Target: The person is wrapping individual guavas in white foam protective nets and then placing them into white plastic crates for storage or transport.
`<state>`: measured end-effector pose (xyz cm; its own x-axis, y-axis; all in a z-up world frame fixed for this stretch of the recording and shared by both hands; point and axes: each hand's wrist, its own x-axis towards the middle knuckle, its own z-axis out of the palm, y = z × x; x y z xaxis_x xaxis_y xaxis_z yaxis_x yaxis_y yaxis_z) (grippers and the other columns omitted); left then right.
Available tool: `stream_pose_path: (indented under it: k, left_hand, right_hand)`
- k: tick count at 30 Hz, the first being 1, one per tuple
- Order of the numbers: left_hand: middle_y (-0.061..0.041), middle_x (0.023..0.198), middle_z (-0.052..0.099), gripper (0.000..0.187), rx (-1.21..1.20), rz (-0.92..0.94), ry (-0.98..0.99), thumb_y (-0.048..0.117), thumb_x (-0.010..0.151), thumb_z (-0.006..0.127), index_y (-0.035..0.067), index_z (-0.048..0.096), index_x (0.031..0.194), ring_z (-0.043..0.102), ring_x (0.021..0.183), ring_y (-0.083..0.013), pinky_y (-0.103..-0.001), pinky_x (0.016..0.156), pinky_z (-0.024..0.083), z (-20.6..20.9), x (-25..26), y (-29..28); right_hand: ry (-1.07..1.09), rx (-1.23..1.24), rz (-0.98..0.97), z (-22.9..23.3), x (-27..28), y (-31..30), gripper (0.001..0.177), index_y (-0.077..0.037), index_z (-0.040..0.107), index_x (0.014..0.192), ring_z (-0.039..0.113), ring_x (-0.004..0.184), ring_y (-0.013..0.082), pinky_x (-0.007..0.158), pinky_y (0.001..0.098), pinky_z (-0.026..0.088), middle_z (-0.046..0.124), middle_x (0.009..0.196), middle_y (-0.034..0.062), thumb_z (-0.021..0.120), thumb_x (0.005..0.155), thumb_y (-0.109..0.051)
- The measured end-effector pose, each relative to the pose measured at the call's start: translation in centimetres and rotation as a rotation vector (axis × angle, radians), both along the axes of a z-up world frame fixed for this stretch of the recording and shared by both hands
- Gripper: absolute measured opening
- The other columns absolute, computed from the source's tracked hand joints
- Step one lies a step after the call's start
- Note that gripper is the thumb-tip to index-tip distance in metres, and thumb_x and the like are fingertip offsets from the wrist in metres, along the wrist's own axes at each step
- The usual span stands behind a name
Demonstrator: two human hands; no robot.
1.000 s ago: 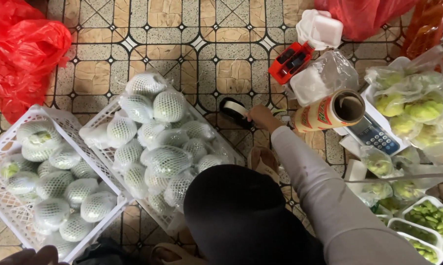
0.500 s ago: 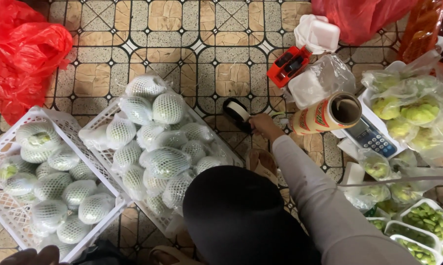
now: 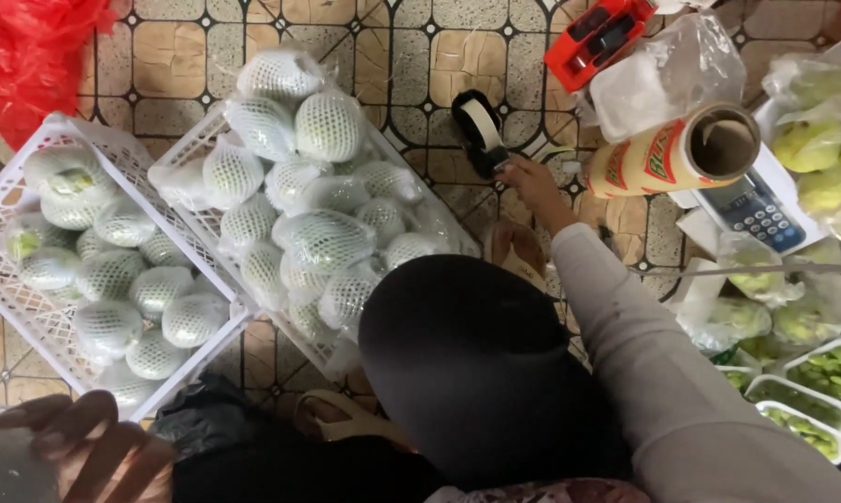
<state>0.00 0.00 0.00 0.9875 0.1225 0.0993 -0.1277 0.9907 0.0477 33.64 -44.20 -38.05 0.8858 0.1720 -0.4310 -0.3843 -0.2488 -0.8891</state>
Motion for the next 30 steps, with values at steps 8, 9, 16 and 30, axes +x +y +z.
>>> stream_pose_path:
  k: [8,9,16,30]
  left_hand:
    - [-0.026,0.126,0.063,0.034,-0.009,0.048,0.013,0.011,0.119,0.054,-0.008,0.064,0.146,0.065,0.089,-0.0332,-0.041,0.074,0.046,-0.1,-0.1,-0.2]
    - [-0.024,0.125,0.064,0.035,-0.016,0.048,0.039,0.015,0.122,0.049,-0.007,0.064,0.145,0.065,0.088,-0.0322,-0.041,0.073,0.046,0.0,-0.2,-0.2]
    - [-0.031,0.129,0.058,0.037,-0.026,-0.069,-0.145,-0.007,0.109,0.064,-0.014,0.060,0.145,0.065,0.092,-0.0392,-0.043,0.075,0.055,-0.4,2.1,-0.7]
    - [-0.034,0.117,0.052,0.065,0.191,0.141,-0.076,0.041,0.094,0.077,-0.001,0.050,0.135,0.059,0.099,-0.0421,-0.048,0.083,0.053,4.0,0.7,-4.2]
  right_hand:
    - [0.228,-0.260,0.021,5.4,-0.5,1.5,0.026,-0.012,0.068,0.099,0.055,0.075,0.0163,0.059,0.0324,0.040,0.075,0.103,0.0044,0.054,0.103,-0.034]
    - [0.262,-0.272,0.020,6.7,-0.8,1.8,0.026,-0.012,0.066,0.096,0.051,0.074,0.0160,0.060,0.0319,0.039,0.073,0.104,0.0037,0.052,0.105,-0.033]
    - [-0.268,-1.270,0.421,-2.1,0.8,-1.2,0.020,-0.009,0.075,0.096,0.074,0.090,0.0389,0.069,0.0513,0.059,0.076,0.094,0.0148,0.057,0.096,-0.019]
    - [-0.689,-0.171,0.384,29.6,0.4,14.4,0.028,-0.009,0.080,0.094,0.074,0.086,0.0126,0.079,0.0271,0.055,0.081,0.093,0.0021,0.063,0.099,-0.031]
